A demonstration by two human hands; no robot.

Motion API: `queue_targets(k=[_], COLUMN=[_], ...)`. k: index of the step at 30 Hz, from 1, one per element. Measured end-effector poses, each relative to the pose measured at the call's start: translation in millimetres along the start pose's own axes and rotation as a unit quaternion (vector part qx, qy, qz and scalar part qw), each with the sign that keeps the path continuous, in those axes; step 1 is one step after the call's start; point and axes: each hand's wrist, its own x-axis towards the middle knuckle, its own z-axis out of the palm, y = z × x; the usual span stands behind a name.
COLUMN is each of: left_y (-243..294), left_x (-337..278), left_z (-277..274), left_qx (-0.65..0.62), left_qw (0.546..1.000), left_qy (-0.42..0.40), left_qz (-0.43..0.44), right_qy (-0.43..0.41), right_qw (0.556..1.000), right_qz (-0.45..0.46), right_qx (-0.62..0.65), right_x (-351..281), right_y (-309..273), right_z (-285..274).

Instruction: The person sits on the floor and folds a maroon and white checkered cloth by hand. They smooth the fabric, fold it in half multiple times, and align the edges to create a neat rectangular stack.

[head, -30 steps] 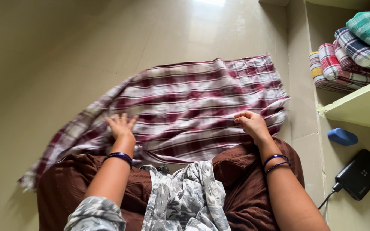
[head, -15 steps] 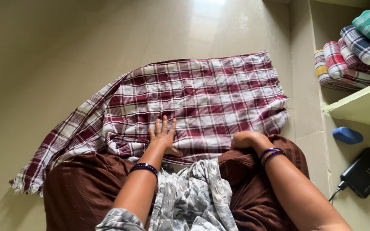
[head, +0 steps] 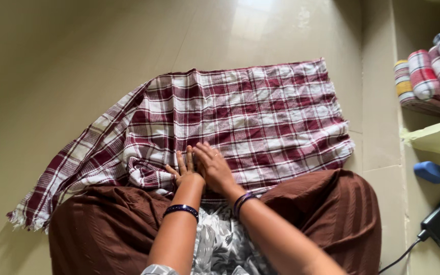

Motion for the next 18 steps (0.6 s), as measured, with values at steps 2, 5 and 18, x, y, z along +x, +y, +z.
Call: queue_targets(k=[2,5,18], left_y=[0.2,2.3,-0.8], left_x=[-0.3,-4.5,-19.4], left_z=[4.8,-2.6,-14.1], left_qx=[-0.031,-0.098,-0.057], left_qw=[0.999,0.993,0.998], left_qy=[0.029,0.058,0.023], left_qz=[-0.002,-0.006,0.02], right_qy=[-0.003,-0.008,0.023], right_qw=[1.0,0.992,0.868], right_qz=[-0.015,0.053,0.431], right_qx=[-0.023,-0.117,-0.247], right_x=[-1.5,-0.5,24.8], right_y=[11.8,18.5,94.7], right_z=[-1.4,2.2,-31.7])
